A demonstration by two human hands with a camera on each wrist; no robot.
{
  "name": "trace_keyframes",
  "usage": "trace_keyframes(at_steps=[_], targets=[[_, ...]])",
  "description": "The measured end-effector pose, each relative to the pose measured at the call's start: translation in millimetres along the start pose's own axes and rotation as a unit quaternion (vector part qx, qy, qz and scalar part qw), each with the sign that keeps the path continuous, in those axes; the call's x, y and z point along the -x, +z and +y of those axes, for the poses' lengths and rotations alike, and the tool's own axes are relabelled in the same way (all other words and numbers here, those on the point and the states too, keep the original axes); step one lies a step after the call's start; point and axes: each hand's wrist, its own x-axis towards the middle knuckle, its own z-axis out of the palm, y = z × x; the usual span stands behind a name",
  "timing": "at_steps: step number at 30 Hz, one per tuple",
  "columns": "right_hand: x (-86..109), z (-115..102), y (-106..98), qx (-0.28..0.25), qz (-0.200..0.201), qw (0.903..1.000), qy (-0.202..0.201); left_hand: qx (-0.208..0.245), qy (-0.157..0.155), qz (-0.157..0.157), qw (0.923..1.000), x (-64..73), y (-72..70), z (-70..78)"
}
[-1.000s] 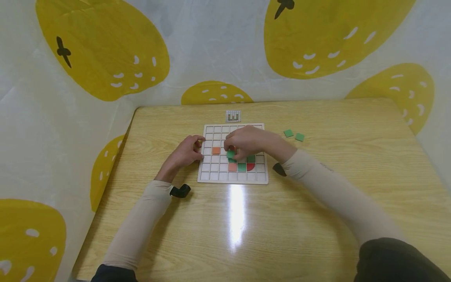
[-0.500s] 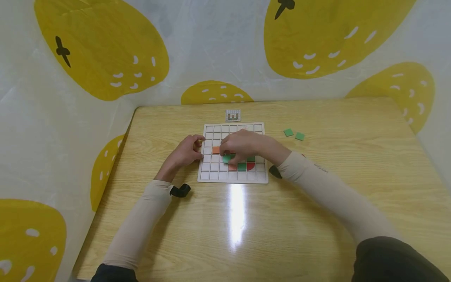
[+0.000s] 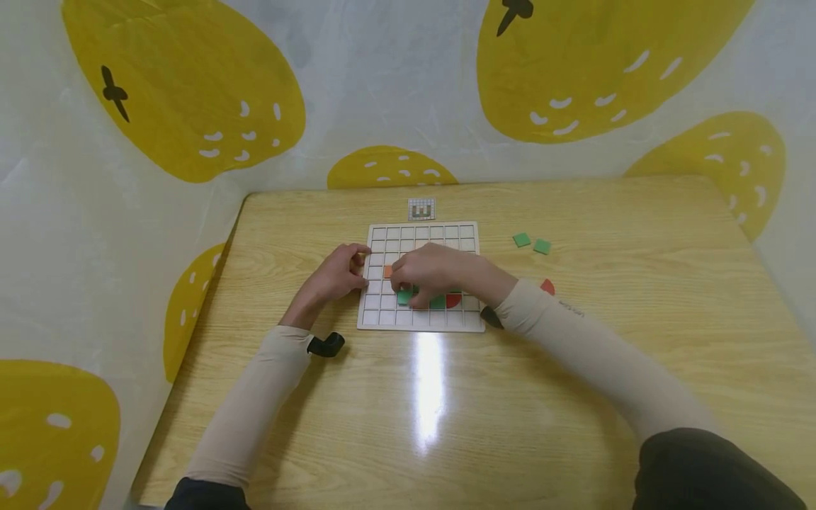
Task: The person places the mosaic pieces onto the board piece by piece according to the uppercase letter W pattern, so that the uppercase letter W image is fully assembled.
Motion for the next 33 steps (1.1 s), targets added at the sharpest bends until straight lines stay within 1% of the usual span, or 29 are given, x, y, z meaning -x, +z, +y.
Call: trace_keyframes(at_steps=[6, 15, 19, 26, 30, 33], targets=[[-0.7, -1, 3, 0.015, 0.002, 0.9999, -0.003, 0.002, -0.003, -0.001, 1.0000, -0.6, 0.8, 0.4], [-0.5, 0, 6, 0.023, 0.017, 0.9994, -0.020, 0.003, -0.003, -0.001, 1.0000, -0.6, 0.8, -0.1], [1.6, 1, 6, 0.025, 0.019, 0.9993, -0.021, 0.003, -0.001, -0.002, 1.0000, -0.4, 0.5, 0.5], [10.7, 7, 8, 0.027, 0.033, 0.9989, -0.018, 0.010, 0.005, 0.000, 0.9999, -0.8, 0.8, 1.2], [20.0, 11, 7, 0.030, 0.050, 0.9980, -0.023, 0.010, 0.004, 0.003, 0.9999, -0.1, 1.2, 1.6], [29.0, 14, 7, 0.028, 0.058, 0.9978, -0.014, 0.005, 0.002, 0.004, 1.0000, 0.3, 1.6, 1.3]])
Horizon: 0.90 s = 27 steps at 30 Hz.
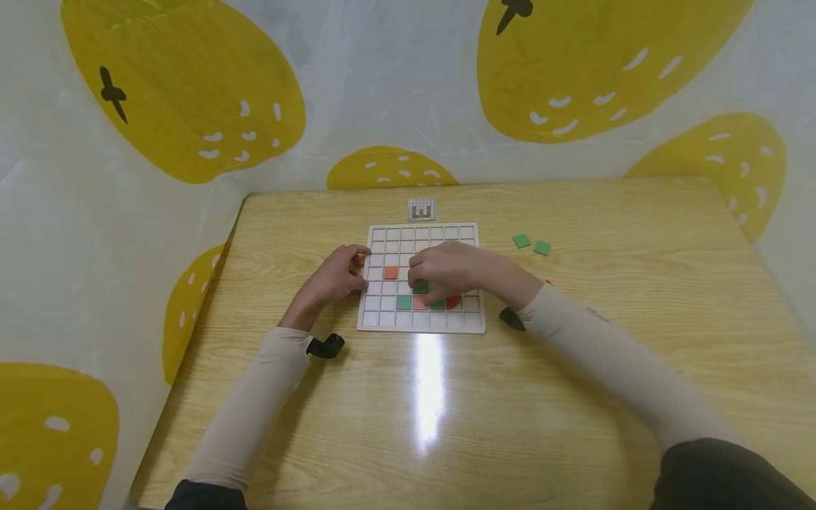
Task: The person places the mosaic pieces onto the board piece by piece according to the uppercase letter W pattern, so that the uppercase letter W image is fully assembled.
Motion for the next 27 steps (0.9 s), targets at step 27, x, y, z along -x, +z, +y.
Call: trace_keyframes(at_steps=[27], targets=[[89.0, 36, -12, -0.045, 0.002, 0.9949, 0.090, -0.001, -0.007, -0.001, 1.0000, -2.5, -0.5, 0.6]])
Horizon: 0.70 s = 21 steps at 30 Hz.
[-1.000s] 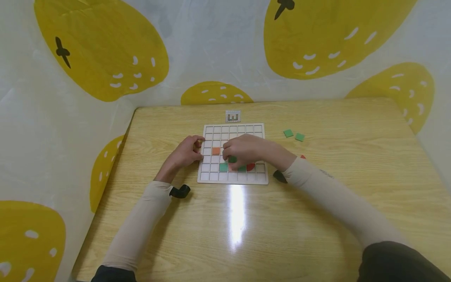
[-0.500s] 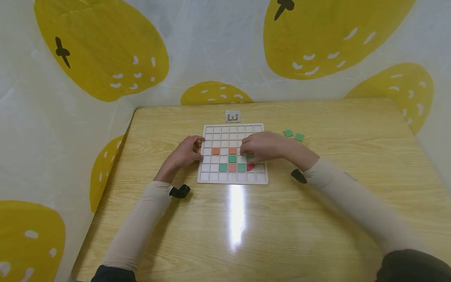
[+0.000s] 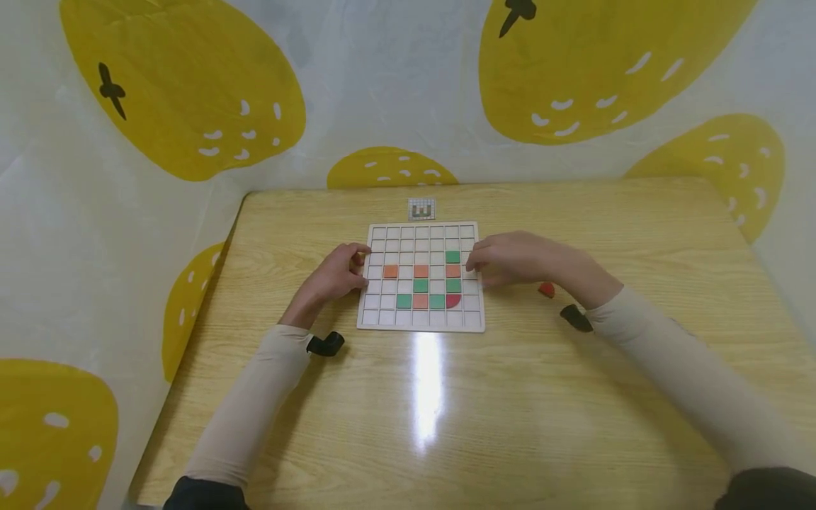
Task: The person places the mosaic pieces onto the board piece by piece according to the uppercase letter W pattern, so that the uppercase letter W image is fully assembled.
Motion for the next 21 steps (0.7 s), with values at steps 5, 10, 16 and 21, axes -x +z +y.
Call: trace_keyframes(at_steps=[5, 10, 16, 21], targets=[[15.3, 6, -1, 0.012, 0.006, 0.9998, 0.013, -0.002, -0.003, 0.000, 1.0000, -0.7, 0.2, 0.7], [29.7, 9, -2, 0.018, 0.008, 0.9994, 0.029, 0.000, -0.006, 0.002, 1.0000, 0.3, 0.4, 1.5], [45.2, 14, -1, 0.011, 0.002, 0.9980, 0.062, 0.000, -0.005, 0.003, 1.0000, 1.1, 0.3, 1.7], [58.6, 17, 2, 0.016, -0.003, 0.9963, 0.085, -0.003, -0.002, 0.003, 1.0000, 0.6, 1.2, 1.1]])
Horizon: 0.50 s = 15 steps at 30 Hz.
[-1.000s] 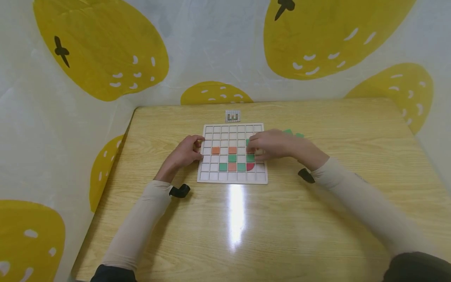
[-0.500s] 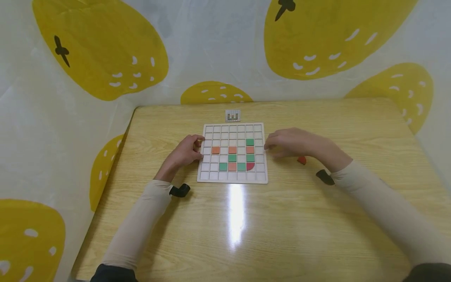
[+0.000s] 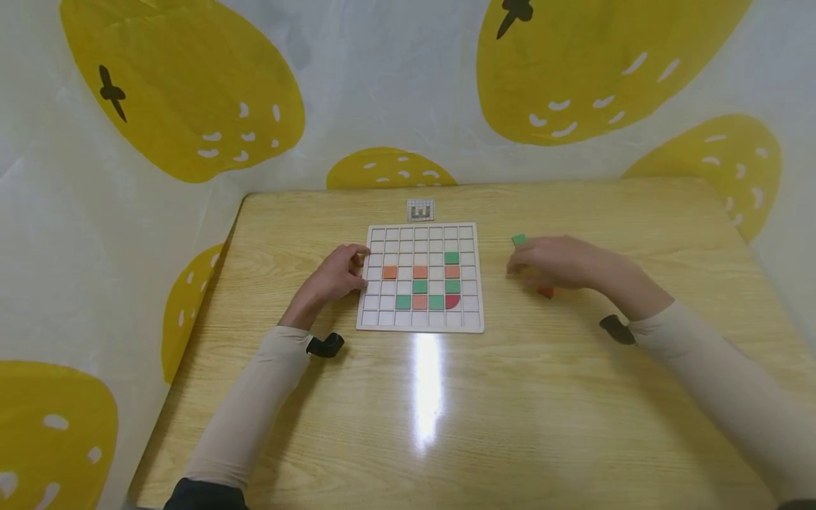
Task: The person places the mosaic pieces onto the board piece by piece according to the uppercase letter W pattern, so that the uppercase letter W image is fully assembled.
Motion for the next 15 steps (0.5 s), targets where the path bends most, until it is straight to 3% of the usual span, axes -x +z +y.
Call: trace_keyframes(at_steps=[15], targets=[[29.7, 14, 11, -0.015, 0.016, 0.9997, -0.006, -0.004, 0.003, 0.008, 1.0000, 0.1, 2.8, -2.3]])
